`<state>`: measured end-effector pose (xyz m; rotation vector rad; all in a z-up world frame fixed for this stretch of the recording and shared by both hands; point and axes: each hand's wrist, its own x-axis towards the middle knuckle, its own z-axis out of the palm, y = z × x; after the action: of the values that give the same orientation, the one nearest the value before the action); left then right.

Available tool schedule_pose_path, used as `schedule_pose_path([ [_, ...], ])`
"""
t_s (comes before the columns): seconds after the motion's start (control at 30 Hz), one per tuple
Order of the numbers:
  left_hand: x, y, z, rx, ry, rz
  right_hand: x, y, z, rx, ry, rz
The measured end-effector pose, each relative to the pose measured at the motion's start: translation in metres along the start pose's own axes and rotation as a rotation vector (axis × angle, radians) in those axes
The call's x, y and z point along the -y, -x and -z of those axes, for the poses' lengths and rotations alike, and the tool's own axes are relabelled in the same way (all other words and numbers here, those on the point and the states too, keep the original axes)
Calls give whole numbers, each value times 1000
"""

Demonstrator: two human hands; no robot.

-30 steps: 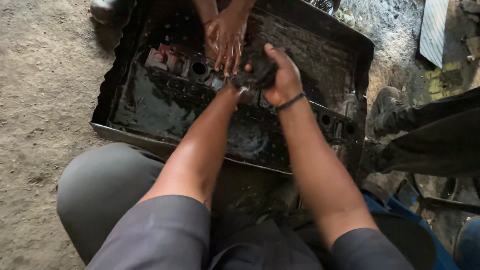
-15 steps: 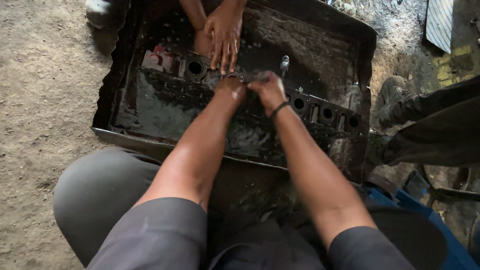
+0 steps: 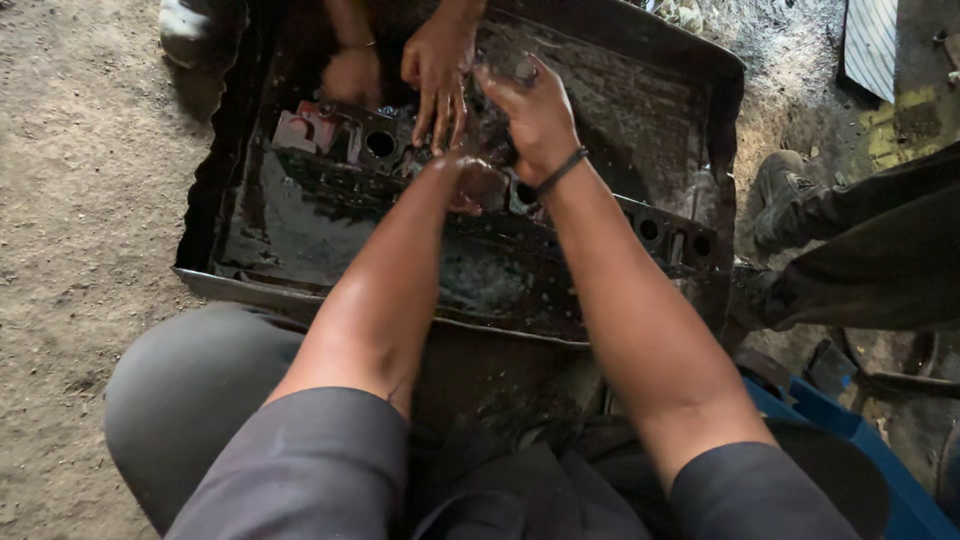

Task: The person scrubs a large metal engine block with a cloth and water in a shallow metal tray. A second person assists by scrubbing the same part with a brush. The camera wearer repeatedly wets the cloth and scrubs the surface and holes of the engine block.

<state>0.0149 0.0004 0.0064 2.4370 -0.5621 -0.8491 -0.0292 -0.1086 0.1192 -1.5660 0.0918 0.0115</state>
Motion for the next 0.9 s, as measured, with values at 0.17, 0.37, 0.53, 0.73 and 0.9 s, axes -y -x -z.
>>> schedule_pose_path([
  [0.17,-2,-1,0,27,5,-23,4,2,-16,7,-39,28],
  [0.37,-16,2,-6,41,-14,-30,4,9,-30,-6,-45,100],
  [0.53,0,7,-11,5,-37,-2,-4,9,-28,18,27,185],
  [0.73,4,9,-11,-28,-80,26,-9,13,-26,3,80,160],
  [0.9,-11,8,-10,40,-45,-14,-12,16,-29,-35,-16,174],
])
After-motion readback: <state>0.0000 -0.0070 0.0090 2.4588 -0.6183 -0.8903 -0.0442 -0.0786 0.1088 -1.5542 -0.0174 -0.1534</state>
